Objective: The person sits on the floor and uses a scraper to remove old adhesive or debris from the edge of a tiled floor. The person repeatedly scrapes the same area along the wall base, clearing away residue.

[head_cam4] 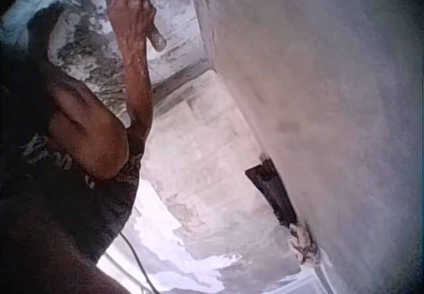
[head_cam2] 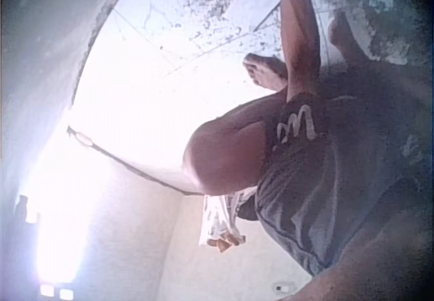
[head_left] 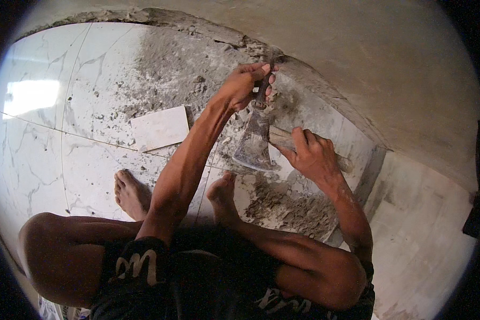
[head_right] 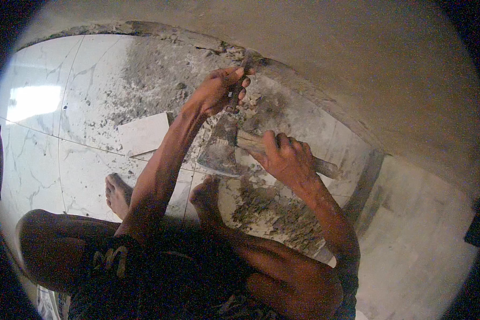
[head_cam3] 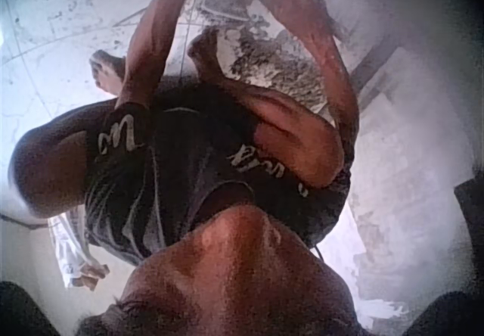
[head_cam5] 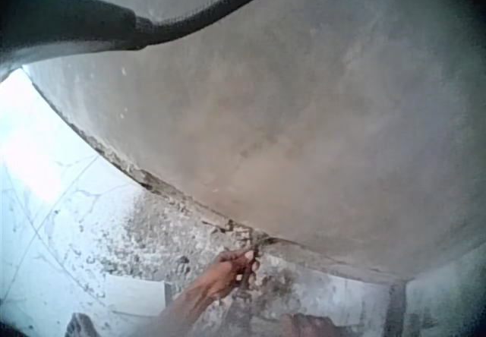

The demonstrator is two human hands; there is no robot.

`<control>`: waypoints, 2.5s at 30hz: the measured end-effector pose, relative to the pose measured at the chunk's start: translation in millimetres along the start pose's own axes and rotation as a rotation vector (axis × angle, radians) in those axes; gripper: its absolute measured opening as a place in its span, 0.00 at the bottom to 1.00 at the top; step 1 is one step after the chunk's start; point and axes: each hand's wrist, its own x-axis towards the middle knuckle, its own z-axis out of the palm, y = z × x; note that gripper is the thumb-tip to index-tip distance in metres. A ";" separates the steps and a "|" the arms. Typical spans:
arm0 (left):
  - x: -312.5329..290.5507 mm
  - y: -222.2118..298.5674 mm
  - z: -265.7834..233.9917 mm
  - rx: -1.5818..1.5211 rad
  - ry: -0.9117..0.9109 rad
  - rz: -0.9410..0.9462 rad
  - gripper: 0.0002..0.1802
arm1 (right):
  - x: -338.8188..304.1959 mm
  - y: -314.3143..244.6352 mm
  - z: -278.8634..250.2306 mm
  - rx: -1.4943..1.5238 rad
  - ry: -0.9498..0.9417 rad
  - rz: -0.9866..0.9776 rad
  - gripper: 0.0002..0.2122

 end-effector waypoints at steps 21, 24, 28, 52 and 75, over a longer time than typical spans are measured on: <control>1.1 7.9 -2.1 -0.024 0.010 -0.031 0.17 | -5.2 -33.6 -9.2 -0.151 0.272 -0.502 0.12; 3.9 6.9 2.3 -0.072 0.035 -0.042 0.14 | 15.3 3.2 -5.0 -0.147 0.139 -0.215 0.09; 6.2 6.5 1.5 -0.127 0.023 -0.043 0.13 | 9.8 -10.7 -2.7 -0.198 0.212 -0.221 0.07; 7.1 10.3 1.7 -0.100 0.076 -0.029 0.13 | 1.3 -26.8 -6.4 0.122 0.356 -0.437 0.07; 14.7 5.2 11.3 -0.185 0.044 -0.022 0.12 | 15.9 12.4 -2.1 -0.037 0.135 0.064 0.11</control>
